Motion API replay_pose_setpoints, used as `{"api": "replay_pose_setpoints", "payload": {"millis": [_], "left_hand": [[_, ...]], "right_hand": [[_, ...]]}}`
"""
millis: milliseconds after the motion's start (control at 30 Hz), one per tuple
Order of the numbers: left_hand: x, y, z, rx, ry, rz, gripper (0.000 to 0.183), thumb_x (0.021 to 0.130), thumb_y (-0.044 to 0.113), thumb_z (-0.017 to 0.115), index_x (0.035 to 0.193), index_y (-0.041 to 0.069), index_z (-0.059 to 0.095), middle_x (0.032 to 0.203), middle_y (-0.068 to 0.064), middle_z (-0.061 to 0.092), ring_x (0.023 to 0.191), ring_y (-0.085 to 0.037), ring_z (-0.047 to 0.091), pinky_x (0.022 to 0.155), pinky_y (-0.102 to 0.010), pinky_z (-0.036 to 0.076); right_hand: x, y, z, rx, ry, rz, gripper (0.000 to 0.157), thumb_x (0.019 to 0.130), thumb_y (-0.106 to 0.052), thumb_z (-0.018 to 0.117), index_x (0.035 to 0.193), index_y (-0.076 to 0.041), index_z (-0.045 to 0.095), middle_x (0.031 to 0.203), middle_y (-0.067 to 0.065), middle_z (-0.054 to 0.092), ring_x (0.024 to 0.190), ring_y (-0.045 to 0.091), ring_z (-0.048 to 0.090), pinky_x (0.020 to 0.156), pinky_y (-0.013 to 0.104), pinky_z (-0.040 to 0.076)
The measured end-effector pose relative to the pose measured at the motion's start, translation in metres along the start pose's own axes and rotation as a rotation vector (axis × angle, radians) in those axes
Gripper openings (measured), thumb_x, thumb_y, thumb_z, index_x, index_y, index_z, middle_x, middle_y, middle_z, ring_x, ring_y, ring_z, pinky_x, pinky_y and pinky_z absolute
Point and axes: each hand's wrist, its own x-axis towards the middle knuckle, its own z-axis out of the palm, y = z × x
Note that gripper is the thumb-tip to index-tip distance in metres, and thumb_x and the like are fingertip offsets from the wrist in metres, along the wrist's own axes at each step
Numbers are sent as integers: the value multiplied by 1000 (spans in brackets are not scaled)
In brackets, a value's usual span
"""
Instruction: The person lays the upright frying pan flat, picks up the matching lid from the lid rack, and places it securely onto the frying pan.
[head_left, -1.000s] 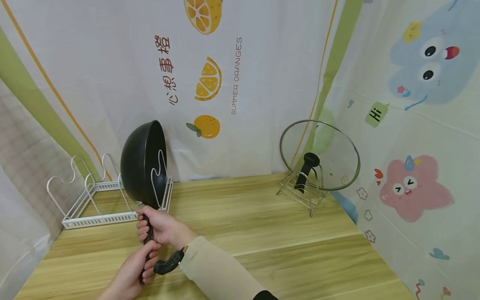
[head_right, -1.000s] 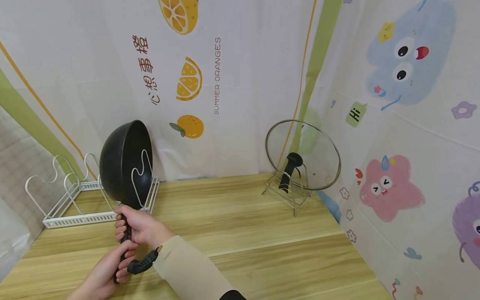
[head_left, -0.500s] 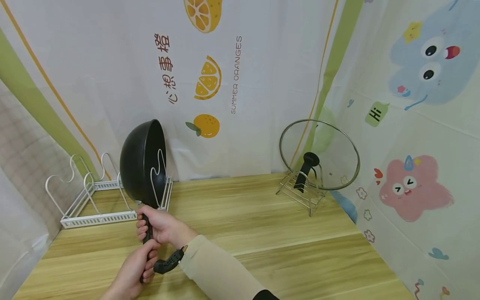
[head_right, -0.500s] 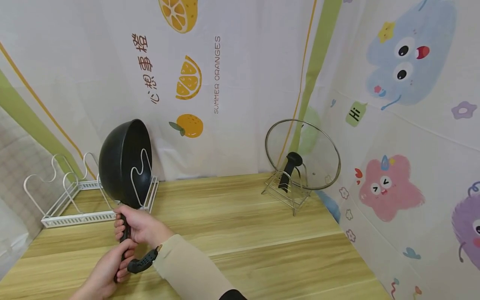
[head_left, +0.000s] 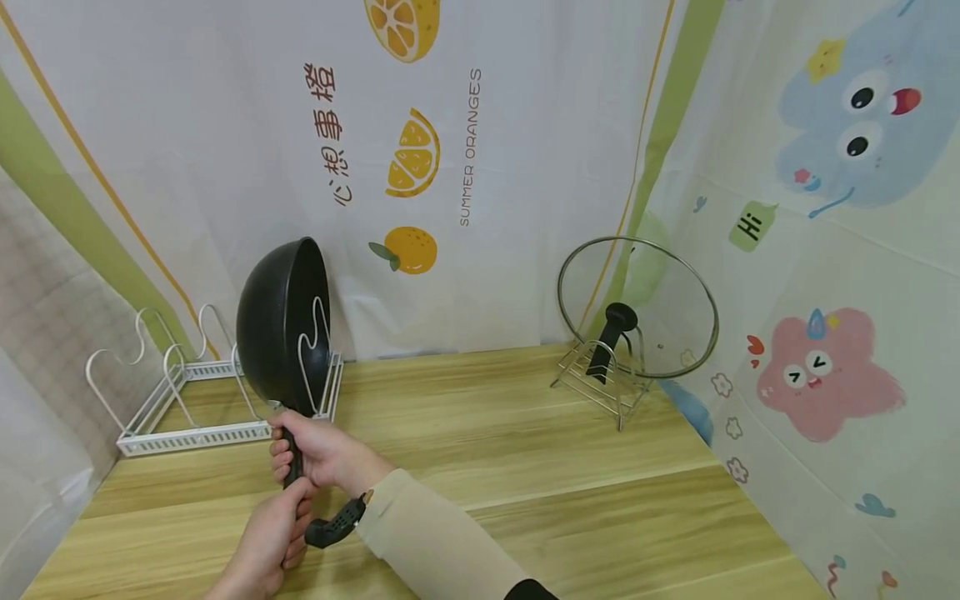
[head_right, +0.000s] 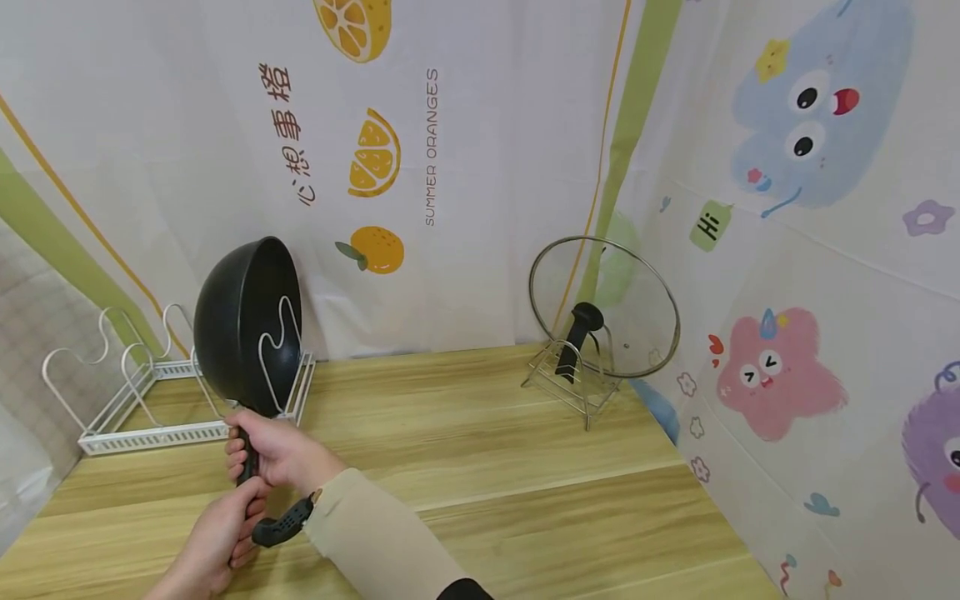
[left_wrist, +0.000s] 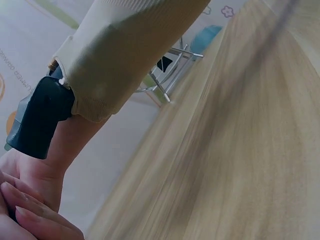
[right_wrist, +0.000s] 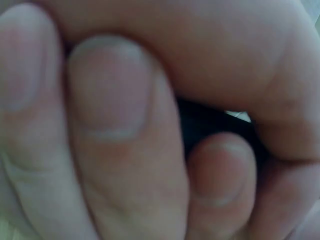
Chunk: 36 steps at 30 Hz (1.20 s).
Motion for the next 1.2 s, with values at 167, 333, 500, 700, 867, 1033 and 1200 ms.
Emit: {"api": "replay_pose_setpoints", "payload": {"millis": [167,333,500,700,867,1033,1200], "left_hand": [[-1,3,1,23,23,-1,46,106,26,47,62,23,35,52,12,31,39,-5,27,38,-20,30],[-1,3,1,51,24,8,49,108,26,46,61,24,35,51,12,31,38,-4,28,37,-20,31],[-2,4,2,57,39,12,49,107,25,47,59,24,35,51,13,31,38,-4,28,37,-21,31],[-4,7,3,57,59,29,48,106,24,48,58,23,36,51,12,31,38,-4,28,36,-21,30],[-4,6,4,57,70,33,49,106,24,48,58,23,36,51,13,32,37,-4,28,36,-21,30],[-5,4,4,57,71,41,49,106,24,49,58,24,37,51,13,33,37,-3,29,36,-21,31],[-5,5,5,52,83,34,48,106,25,49,59,24,38,51,13,33,38,-3,29,35,-21,31]], "right_hand": [[-1,-1,2,4,5,3,42,110,-32,53,71,-22,43,68,-11,36,58,4,31,57,17,30],[-2,-2,3,7,3,8,42,110,-32,54,71,-22,43,68,-11,36,58,4,30,57,17,30],[-3,-3,4,8,3,10,42,109,-33,54,71,-22,43,68,-11,36,58,4,30,57,18,30],[-3,-4,4,-2,-6,14,42,110,-33,52,71,-22,42,67,-11,35,57,3,30,56,17,30],[-3,-5,3,-6,-11,15,43,111,-33,50,70,-22,42,66,-11,35,56,3,30,55,17,30],[-3,-5,4,-3,-5,15,44,111,-33,50,70,-22,41,66,-12,34,56,3,29,55,17,29],[-2,-4,6,9,10,8,44,110,-32,51,69,-22,40,66,-12,33,56,2,28,55,16,28]]}}
